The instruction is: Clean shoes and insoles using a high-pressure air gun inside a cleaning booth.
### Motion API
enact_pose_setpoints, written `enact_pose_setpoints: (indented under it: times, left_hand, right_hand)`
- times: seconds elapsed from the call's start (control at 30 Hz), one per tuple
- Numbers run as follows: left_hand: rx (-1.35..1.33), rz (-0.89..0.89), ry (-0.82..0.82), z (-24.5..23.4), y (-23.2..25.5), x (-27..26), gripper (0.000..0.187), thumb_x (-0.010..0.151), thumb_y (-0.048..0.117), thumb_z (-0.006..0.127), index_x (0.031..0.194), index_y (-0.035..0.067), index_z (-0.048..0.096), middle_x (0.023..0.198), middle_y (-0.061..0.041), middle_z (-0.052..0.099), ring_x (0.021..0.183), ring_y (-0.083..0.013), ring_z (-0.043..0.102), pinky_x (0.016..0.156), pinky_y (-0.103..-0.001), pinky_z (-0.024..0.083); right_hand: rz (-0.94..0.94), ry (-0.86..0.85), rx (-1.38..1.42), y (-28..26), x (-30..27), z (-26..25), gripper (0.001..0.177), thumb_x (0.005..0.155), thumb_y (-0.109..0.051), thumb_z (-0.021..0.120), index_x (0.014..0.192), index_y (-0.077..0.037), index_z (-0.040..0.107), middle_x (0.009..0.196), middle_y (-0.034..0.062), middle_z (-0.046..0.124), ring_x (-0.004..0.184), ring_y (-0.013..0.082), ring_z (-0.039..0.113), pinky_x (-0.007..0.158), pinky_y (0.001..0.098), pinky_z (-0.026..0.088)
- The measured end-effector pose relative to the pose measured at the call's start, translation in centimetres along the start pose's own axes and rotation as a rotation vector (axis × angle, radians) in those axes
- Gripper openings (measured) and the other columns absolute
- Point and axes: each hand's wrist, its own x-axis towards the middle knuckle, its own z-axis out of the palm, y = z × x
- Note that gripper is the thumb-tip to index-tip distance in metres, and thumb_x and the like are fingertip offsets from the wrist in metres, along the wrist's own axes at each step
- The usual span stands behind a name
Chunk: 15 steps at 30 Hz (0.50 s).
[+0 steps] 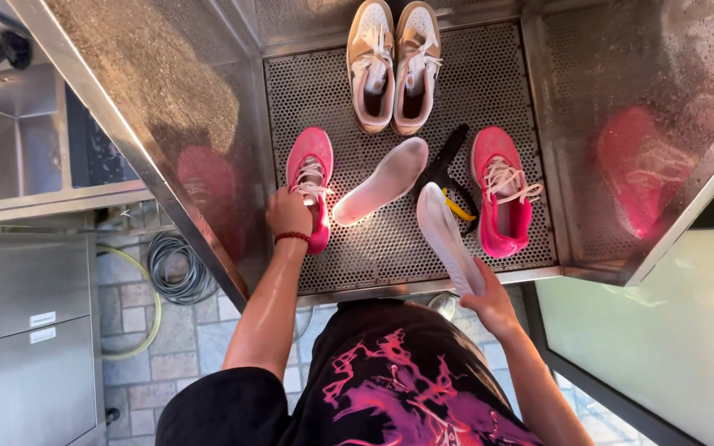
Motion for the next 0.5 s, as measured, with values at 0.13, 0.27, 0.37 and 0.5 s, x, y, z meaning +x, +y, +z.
enact_pose_setpoints:
  times: [0.13, 0.27, 0.37, 0.5]
  left_hand:
    - [-0.272, 0.270, 0.138, -4.9, 0.9, 1.2, 0.011, 0.085, 0.008, 0.066, 0.094, 0.004, 0.070, 0.108, -0.016, 0.071, 0.104, -0.0379, 0.066, 0.089, -0.048, 0.056]
    - [-0.349, 0.319, 0.099, -6.6, 1.0, 1.8, 0.019, 0.083, 0.005, 0.069, 0.101, 0.000, 0.072, 0.097, -0.020, 0.072, 0.089, -0.0410, 0.070, 0.080, -0.049, 0.057]
    - [-0.388, 0.351, 0.161, -7.0, 1.6, 1.5, 0.018, 0.085, 0.005, 0.070, 0.103, 0.002, 0.072, 0.100, -0.019, 0.072, 0.091, -0.0392, 0.070, 0.081, -0.047, 0.059]
    - [-0.384, 0.378, 0.189, -7.4, 1.9, 1.3, 0.018, 0.085, 0.003, 0.071, 0.103, 0.003, 0.072, 0.098, -0.018, 0.072, 0.091, -0.0401, 0.070, 0.079, -0.048, 0.058]
  right_hand:
    - [-0.017, -0.036, 0.312, -0.2, 0.1, -1.2, 0.100, 0.063, -0.013, 0.071, 0.157, -0.006, 0.037, 0.147, 0.0190, 0.054, 0.131, 0.0287, 0.055, 0.107, 0.0366, 0.043]
    - [-0.051, -0.015, 0.403, 0.2, -0.4, -2.5, 0.096, 0.065, -0.011, 0.067, 0.156, -0.003, 0.039, 0.138, 0.0180, 0.061, 0.124, 0.0256, 0.059, 0.103, 0.0337, 0.044]
    - [-0.033, -0.037, 0.418, -0.1, -1.0, -3.6, 0.093, 0.064, -0.010, 0.066, 0.154, -0.002, 0.043, 0.136, 0.0175, 0.063, 0.121, 0.0248, 0.060, 0.100, 0.0342, 0.045]
    - [-0.088, -0.047, 0.441, 1.2, -1.1, -4.1, 0.094, 0.063, -0.009, 0.066, 0.153, -0.001, 0.042, 0.137, 0.0163, 0.061, 0.123, 0.0224, 0.059, 0.102, 0.0324, 0.044]
